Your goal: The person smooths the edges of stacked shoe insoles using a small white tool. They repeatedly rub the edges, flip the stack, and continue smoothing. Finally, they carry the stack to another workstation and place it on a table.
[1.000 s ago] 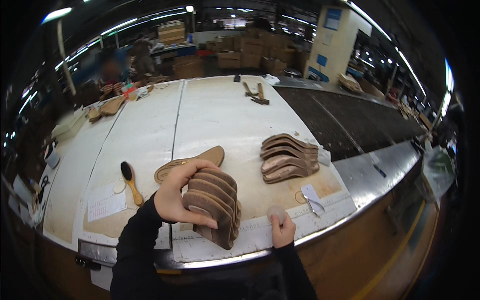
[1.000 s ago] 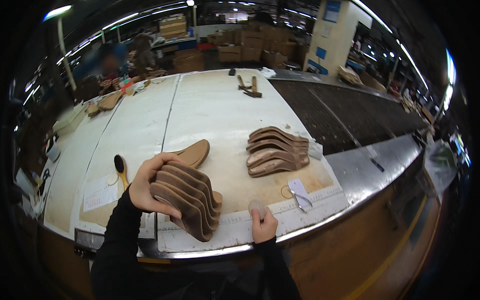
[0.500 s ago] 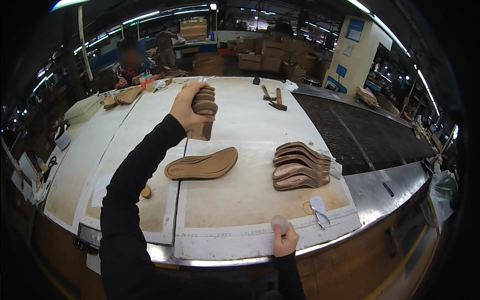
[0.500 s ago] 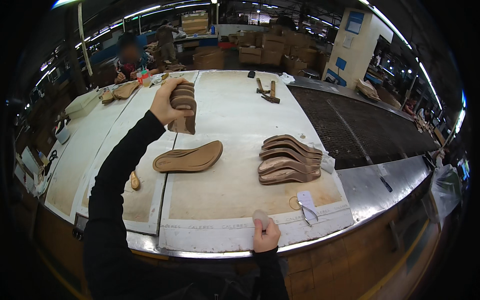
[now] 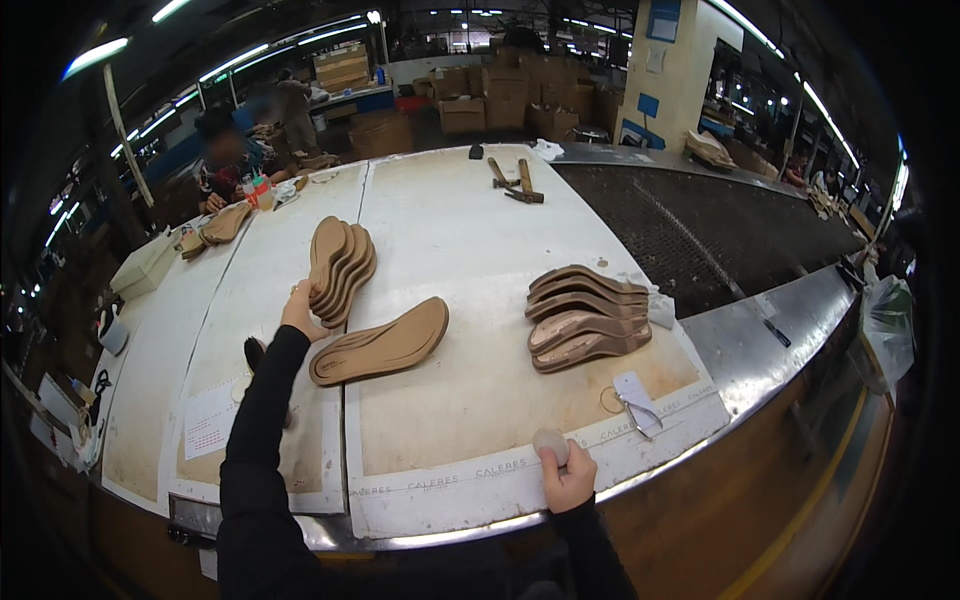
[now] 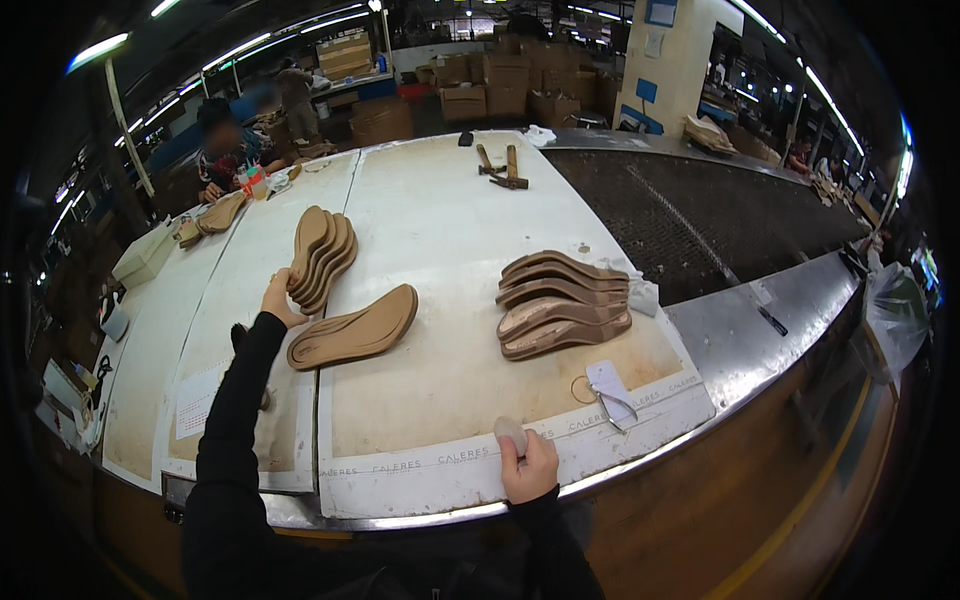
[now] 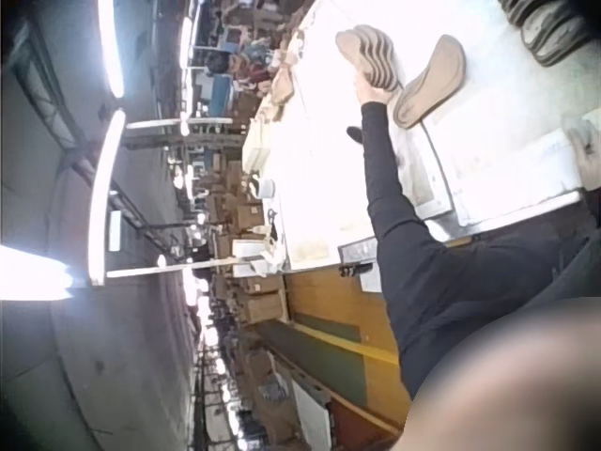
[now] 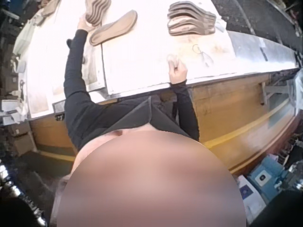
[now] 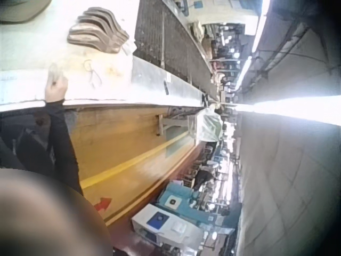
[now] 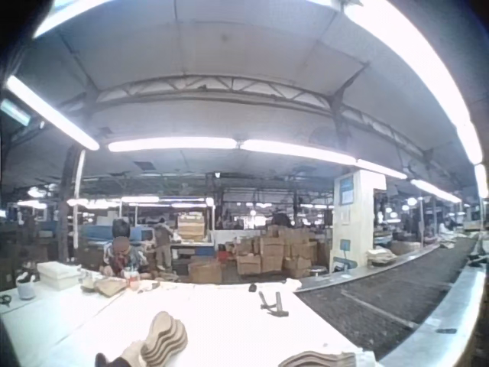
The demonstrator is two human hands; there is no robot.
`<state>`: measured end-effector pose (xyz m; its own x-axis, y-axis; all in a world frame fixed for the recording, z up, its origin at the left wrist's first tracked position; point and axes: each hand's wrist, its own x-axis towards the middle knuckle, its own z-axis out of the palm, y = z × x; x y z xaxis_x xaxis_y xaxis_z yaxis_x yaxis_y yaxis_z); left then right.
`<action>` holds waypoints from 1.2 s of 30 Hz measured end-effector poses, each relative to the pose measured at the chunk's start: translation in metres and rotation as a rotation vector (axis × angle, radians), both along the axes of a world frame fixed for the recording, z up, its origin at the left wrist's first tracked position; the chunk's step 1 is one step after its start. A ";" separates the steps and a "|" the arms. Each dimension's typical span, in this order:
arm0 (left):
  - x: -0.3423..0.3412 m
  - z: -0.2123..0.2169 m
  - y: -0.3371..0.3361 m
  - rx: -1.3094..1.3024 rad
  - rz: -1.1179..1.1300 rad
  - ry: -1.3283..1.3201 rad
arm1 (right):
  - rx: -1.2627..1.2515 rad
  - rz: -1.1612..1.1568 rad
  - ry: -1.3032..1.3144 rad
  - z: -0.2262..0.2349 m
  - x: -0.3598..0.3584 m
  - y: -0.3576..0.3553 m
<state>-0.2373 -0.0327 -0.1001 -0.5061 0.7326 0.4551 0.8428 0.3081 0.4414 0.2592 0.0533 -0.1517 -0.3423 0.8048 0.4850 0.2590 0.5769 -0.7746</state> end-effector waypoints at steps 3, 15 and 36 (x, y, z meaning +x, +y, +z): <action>-0.012 0.014 -0.017 -0.114 -0.149 -0.009 | -0.020 -0.008 0.012 0.002 -0.001 -0.002; 0.089 0.011 0.006 -0.380 -0.259 0.015 | -0.026 -0.008 0.097 0.000 0.001 -0.001; 0.275 0.021 -0.002 -0.263 -0.594 0.251 | -0.517 0.026 0.795 0.006 0.005 0.002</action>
